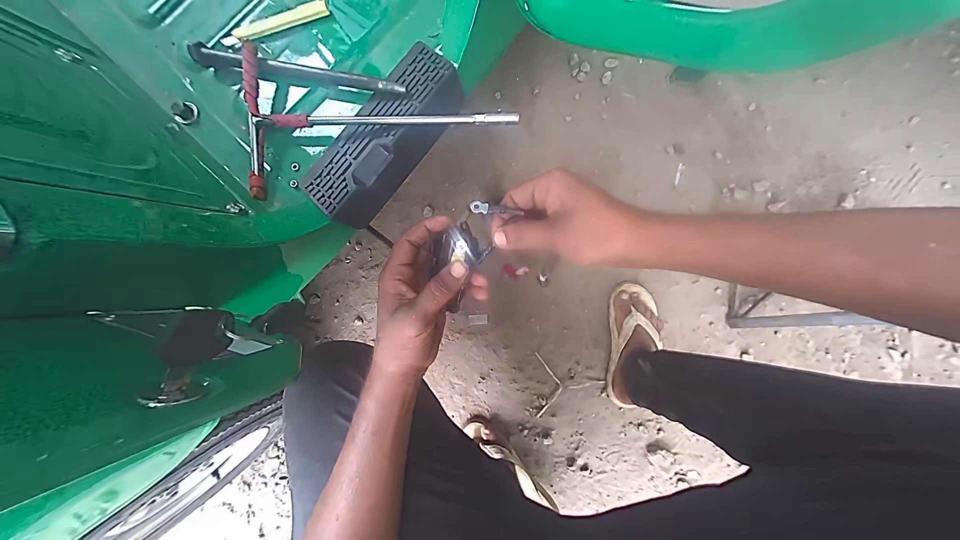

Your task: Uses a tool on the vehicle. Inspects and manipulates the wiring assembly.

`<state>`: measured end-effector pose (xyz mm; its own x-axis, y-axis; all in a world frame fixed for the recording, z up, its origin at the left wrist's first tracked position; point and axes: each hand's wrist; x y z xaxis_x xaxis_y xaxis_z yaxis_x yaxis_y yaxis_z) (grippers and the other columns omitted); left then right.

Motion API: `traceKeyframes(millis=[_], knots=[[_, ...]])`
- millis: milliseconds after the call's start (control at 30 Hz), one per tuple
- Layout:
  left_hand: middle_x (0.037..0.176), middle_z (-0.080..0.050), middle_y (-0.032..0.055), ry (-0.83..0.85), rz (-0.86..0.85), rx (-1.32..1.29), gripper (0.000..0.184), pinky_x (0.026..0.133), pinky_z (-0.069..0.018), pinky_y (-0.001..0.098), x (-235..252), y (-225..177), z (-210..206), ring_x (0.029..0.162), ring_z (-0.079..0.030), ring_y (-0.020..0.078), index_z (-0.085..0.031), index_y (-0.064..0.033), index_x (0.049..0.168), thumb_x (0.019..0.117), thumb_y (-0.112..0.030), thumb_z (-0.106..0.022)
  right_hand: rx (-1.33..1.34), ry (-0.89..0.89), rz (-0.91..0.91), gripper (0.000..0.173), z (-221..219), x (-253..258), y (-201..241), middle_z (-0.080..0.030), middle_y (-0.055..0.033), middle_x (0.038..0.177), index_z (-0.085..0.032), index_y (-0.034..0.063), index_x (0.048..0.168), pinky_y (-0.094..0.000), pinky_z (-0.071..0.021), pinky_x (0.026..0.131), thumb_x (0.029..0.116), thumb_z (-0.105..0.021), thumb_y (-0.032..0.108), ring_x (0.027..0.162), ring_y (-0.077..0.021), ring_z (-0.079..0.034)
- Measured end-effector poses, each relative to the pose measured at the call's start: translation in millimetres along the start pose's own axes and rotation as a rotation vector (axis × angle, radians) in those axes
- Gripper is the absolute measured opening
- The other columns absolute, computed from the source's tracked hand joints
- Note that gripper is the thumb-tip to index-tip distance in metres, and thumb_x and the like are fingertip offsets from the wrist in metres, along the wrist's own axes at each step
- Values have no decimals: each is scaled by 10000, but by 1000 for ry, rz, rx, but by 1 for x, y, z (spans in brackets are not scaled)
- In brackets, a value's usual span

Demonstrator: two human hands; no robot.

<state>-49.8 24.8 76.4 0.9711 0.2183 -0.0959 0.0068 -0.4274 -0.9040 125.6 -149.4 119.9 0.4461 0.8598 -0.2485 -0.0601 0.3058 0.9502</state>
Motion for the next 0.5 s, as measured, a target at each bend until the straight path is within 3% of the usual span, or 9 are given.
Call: traceKeyframes(millis=[100,167,267,367,500], knots=[[1247,-654,126,-63,-12,399,711,834,-648,426,-1,6,5,982,-719,262,-472,-83,1442,827,-96,-827,75,-52,-71,176,1,3,0,-524,-10,640,-691,25,887,-216,-345,474,1016,-645,136,519,-74,-437],[1096,-741,70,-154,-41,608,468,879,-638,402,-2,15,8,977,-738,211,-605,-60,1255,850,-110,-833,140,-69,-96,173,6,5,-2,-537,-17,660,-690,17,899,-217,-381,492,1017,-641,133,531,-82,-453],[926,-753,35,-252,-146,676,198,793,-635,342,-2,15,6,836,-732,151,-701,-50,1072,900,-93,-790,135,-56,-122,149,9,5,-4,-571,-13,664,-719,15,911,-204,-384,478,986,-699,143,519,-67,-458],[901,-760,36,-251,-207,700,176,735,-636,333,-5,11,3,777,-733,150,-716,-51,1087,950,-157,-747,93,-84,-99,153,7,4,-5,-571,3,639,-740,20,914,-196,-352,466,979,-711,155,503,-49,-435],[957,-752,49,-202,-258,704,234,781,-645,353,-4,9,1,831,-735,167,-708,-31,1154,951,-143,-743,130,-146,-79,142,5,2,-4,-610,-3,681,-745,30,888,-201,-346,473,984,-686,116,535,-55,-461]])
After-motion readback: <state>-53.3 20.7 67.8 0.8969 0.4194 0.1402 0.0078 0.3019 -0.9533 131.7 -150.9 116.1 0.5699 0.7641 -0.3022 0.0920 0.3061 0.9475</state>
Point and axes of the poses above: each hand's wrist, its own x-axis towards the middle knuckle, its own z-axis out of the back of the hand, y = z × x
